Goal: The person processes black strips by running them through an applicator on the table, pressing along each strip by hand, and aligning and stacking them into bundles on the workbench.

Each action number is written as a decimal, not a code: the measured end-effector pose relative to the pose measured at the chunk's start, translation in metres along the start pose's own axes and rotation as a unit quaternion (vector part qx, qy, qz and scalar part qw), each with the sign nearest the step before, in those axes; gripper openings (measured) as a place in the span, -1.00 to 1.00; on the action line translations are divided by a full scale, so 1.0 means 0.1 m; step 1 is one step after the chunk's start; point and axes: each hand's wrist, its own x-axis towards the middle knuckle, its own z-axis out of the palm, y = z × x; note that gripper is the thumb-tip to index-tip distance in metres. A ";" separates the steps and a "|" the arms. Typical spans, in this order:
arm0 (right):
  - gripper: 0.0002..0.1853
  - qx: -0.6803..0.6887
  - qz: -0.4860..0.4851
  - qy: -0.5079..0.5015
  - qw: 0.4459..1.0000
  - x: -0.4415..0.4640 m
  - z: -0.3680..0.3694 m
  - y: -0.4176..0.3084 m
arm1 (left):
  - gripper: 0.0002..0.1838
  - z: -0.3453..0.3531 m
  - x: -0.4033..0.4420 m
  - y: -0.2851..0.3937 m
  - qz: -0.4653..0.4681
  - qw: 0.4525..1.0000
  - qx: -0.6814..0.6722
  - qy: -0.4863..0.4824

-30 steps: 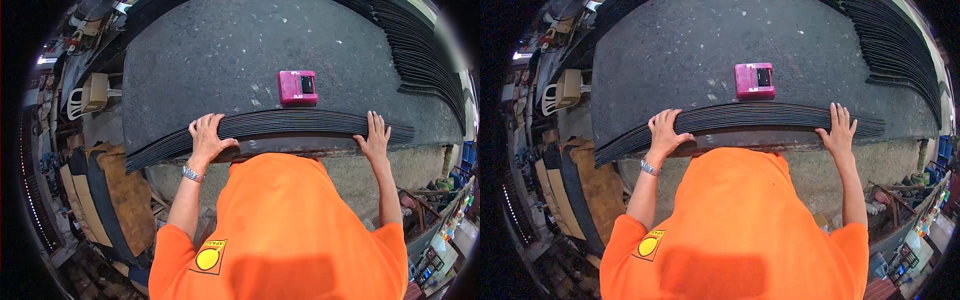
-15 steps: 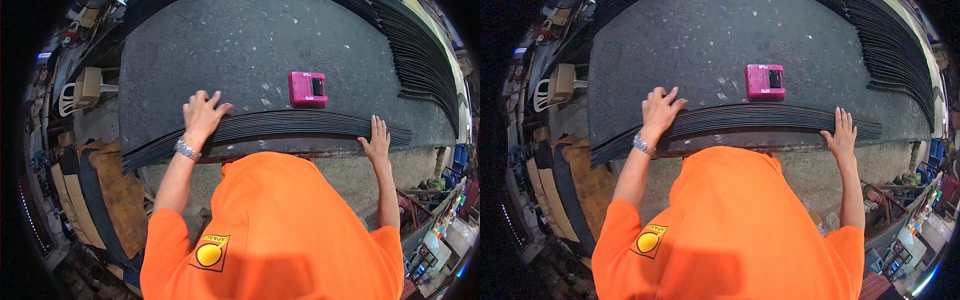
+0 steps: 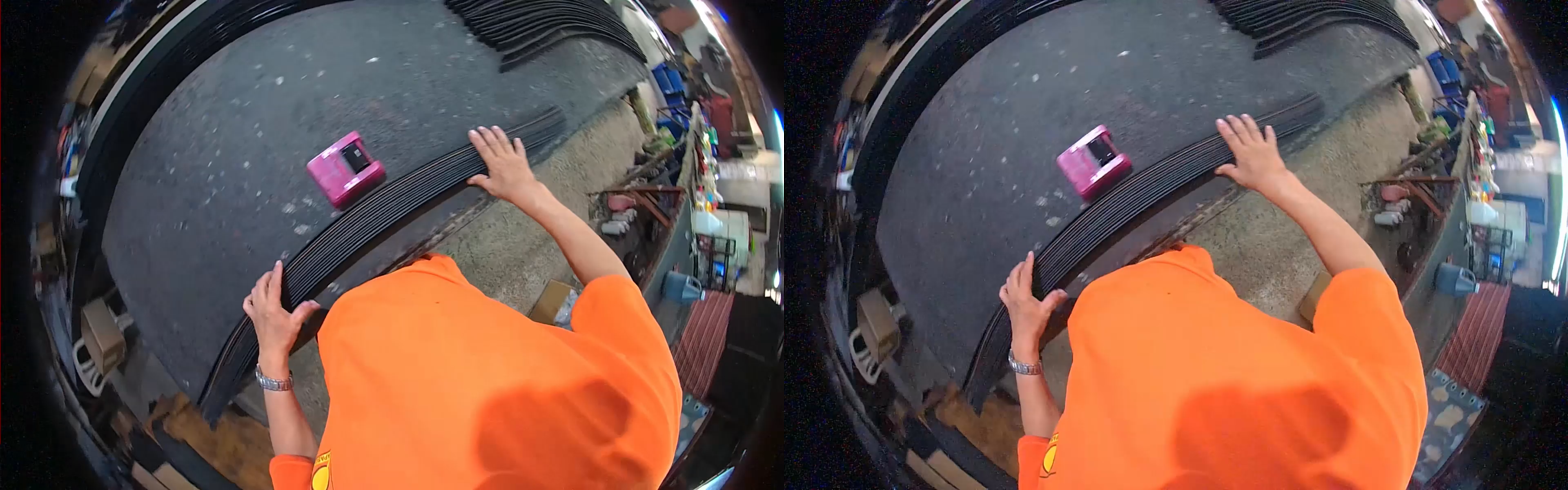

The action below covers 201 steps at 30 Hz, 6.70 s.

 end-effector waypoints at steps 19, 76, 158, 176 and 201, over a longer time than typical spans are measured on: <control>0.06 0.059 -0.019 0.061 0.996 -0.09 -0.07 0.58 | 0.20 0.34 0.55 0.69 0.042 0.999 -0.025 -0.003; -0.82 0.031 -0.003 0.203 0.979 1.99 -0.07 1.96 | -0.43 0.58 0.76 0.77 -0.141 0.985 -0.057 0.084; -0.65 0.102 0.017 0.150 0.983 0.26 0.25 0.24 | 0.30 0.37 1.58 0.67 0.006 0.980 -0.191 0.054; -0.58 0.095 0.020 0.061 0.993 0.29 0.05 0.30 | 0.36 0.32 1.85 0.82 0.033 0.990 -0.127 0.046; -0.77 0.074 -0.154 0.110 0.979 0.02 -1.22 0.35 | 0.05 0.15 0.71 -0.15 -0.281 0.958 0.047 -0.014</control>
